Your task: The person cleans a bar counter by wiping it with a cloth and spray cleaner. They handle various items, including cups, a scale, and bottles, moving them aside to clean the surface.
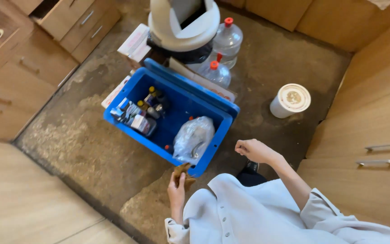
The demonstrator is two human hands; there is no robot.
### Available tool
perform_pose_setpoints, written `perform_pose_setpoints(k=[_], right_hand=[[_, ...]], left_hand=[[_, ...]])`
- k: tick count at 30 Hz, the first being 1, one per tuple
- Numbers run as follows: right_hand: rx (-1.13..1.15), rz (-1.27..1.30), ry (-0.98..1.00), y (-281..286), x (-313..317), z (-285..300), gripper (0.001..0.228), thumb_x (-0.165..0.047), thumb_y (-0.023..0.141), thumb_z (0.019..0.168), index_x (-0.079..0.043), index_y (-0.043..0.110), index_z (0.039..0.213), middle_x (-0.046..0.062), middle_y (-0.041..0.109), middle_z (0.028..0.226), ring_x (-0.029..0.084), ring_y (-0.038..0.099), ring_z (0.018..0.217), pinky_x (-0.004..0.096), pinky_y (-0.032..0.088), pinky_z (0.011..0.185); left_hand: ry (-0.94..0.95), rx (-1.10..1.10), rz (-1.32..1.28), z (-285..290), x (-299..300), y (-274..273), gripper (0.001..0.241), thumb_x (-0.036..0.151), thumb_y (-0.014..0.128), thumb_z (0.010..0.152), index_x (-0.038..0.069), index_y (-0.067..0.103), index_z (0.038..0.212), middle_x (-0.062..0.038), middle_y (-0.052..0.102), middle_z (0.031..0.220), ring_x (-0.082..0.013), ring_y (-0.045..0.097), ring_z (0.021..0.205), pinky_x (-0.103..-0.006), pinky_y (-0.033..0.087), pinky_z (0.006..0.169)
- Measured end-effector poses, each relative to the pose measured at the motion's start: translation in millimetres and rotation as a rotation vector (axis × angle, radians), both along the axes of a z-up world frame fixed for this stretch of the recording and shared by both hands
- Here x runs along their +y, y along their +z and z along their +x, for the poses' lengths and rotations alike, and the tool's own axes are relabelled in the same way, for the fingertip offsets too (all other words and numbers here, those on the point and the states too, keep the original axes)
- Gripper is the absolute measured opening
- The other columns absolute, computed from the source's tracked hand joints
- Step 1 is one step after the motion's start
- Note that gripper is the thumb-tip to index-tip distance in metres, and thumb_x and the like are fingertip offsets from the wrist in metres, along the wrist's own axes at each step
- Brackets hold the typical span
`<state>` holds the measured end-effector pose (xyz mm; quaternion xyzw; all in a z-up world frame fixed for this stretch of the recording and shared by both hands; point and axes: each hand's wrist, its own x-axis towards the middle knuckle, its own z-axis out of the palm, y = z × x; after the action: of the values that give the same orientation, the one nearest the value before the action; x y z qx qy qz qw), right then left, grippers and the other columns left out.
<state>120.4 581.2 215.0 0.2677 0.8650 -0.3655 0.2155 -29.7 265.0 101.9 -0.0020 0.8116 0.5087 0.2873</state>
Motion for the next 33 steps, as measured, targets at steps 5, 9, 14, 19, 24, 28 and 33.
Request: perform_pose_setpoints(k=[5, 9, 14, 19, 24, 28, 33], right_hand=[[0.017, -0.052, -0.263, -3.4, 121.1, 71.6, 0.018, -0.020, 0.052, 0.102, -0.015, 0.067, 0.109, 0.003, 0.077, 0.098, 0.017, 0.069, 0.085, 0.032, 0.050, 0.076], [0.000, -0.017, -0.510, -7.6, 218.3, 122.9, 0.019, -0.025, 0.053, 0.101, -0.017, 0.069, 0.109, 0.000, 0.076, 0.097, 0.014, 0.066, 0.090, 0.030, 0.049, 0.081], [0.101, -0.013, -0.612, -0.3, 301.0, 150.1, 0.019, -0.024, 0.053, 0.102, -0.014, 0.068, 0.108, 0.001, 0.076, 0.103, 0.014, 0.067, 0.095, 0.029, 0.049, 0.086], [0.161, -0.117, -0.715, -2.0, 382.2, 129.0, 0.018, -0.028, 0.056, 0.102, -0.017, 0.069, 0.104, -0.001, 0.073, 0.094, 0.010, 0.062, 0.085, 0.025, 0.048, 0.083], [0.140, -0.089, -0.711, -16.5, 496.1, 93.0, 0.019, -0.032, 0.058, 0.100, -0.020, 0.071, 0.105, 0.000, 0.076, 0.098, 0.012, 0.065, 0.089, 0.026, 0.049, 0.086], [0.171, -0.012, -0.821, -23.1, 598.1, 60.3, 0.023, -0.034, 0.057, 0.101, -0.017, 0.071, 0.099, 0.000, 0.059, 0.073, 0.010, 0.049, 0.068, 0.026, 0.041, 0.068], [-0.034, 0.139, -0.937, 10.7, 709.3, -3.7, 0.027, -0.046, 0.055, 0.097, -0.026, 0.070, 0.105, -0.007, 0.077, 0.102, 0.011, 0.069, 0.094, 0.032, 0.050, 0.085]], left_hand=[[-0.402, 0.122, 0.006, 5.8, 183.4, -19.1, 0.067, 0.041, 0.078, 0.080, 0.012, 0.063, 0.138, -0.003, 0.076, 0.124, -0.0141, 0.070, 0.115, -0.0281, 0.052, 0.099], [-0.527, 0.049, 0.263, 15.1, 303.1, -16.6, 0.030, 0.003, 0.069, 0.074, 0.015, 0.063, 0.101, -0.002, 0.074, 0.087, -0.0114, 0.071, 0.079, -0.0255, 0.056, 0.077], [-0.501, 0.035, 0.387, 23.0, 407.1, -59.6, 0.048, -0.003, 0.070, 0.072, 0.012, 0.060, 0.116, -0.005, 0.069, 0.104, -0.0136, 0.068, 0.092, -0.0251, 0.054, 0.086], [-0.464, 0.066, 0.224, -18.2, 515.7, -32.6, 0.039, -0.003, 0.067, 0.075, 0.013, 0.069, 0.110, -0.002, 0.067, 0.104, -0.0142, 0.067, 0.090, -0.0263, 0.058, 0.080], [-0.321, 0.114, 0.155, -103.2, 633.1, -30.0, 0.028, 0.006, 0.069, 0.075, 0.013, 0.072, 0.101, -0.001, 0.072, 0.086, -0.0143, 0.063, 0.085, -0.0289, 0.050, 0.081], [-0.267, 0.146, 0.246, -187.9, 731.0, -92.6, 0.032, 0.001, 0.066, 0.071, 0.009, 0.071, 0.101, -0.007, 0.074, 0.091, -0.0158, 0.067, 0.086, -0.0272, 0.053, 0.082], [-0.357, 0.083, 0.059, -234.6, 862.1, -22.7, 0.034, 0.022, 0.081, 0.071, 0.014, 0.074, 0.104, -0.003, 0.079, 0.091, -0.0138, 0.071, 0.084, -0.0288, 0.054, 0.076]])
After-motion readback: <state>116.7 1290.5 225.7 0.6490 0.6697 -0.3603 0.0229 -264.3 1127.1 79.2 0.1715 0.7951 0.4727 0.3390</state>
